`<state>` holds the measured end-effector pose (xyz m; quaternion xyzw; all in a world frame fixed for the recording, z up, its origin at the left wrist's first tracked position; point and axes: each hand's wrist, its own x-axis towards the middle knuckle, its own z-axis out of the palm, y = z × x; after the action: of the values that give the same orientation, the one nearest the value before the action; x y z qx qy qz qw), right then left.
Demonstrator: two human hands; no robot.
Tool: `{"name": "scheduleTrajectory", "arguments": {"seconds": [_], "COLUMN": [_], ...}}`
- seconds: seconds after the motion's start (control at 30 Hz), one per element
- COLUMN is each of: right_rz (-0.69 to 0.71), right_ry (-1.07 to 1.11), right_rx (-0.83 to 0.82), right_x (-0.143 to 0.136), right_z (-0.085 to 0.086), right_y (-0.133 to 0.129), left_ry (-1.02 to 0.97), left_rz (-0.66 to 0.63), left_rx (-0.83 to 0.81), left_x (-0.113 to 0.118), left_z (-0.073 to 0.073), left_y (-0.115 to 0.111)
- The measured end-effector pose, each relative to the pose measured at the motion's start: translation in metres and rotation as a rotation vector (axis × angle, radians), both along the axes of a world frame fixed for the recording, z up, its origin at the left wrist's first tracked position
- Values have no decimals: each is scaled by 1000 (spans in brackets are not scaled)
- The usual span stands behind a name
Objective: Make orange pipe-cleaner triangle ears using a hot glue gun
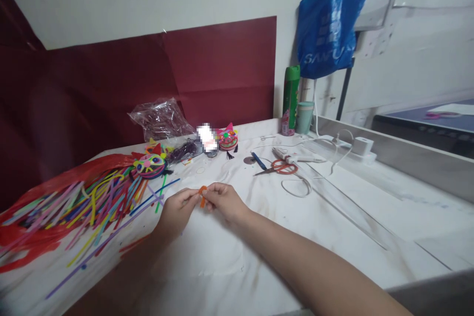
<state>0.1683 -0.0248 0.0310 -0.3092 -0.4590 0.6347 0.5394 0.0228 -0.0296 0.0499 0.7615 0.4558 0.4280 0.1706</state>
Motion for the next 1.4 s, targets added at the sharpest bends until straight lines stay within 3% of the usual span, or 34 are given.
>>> {"name": "scheduleTrajectory", "arguments": {"seconds": [0.17,0.4,0.53,0.63,0.8,0.93,1.07,1.27,1.4], "right_rz": [-53,-118,-124,-55,150,205,160,45,71], "right_ry": [11,-1,-5,32,119,156,176,141,83], "right_rx": [-1,19,18,25,28,58,59,52,79], "right_x": [-1,-4,-4,-1,4,5,3,-1,-1], "right_z": [-3,-4,-3,-1,-1,-4,-1,1,1], "right_y": [1,-1,0,2,7,6,4,0,0], "left_ry": [-30,-18,-126,-296,-506,-547,-517,-341,-389], "left_rz": [-22,48,58,-42,-333,-370,-325,-177,-187], "left_rx": [-127,-86,-194,-356,-621,-719,-727,-536,-561], "left_x": [1,12,14,9,2,3,6,8,7], "left_z": [0,-6,-7,-2,3,4,5,6,4], "left_y": [-3,-11,-9,-4,-1,-5,-9,-10,-8]}}
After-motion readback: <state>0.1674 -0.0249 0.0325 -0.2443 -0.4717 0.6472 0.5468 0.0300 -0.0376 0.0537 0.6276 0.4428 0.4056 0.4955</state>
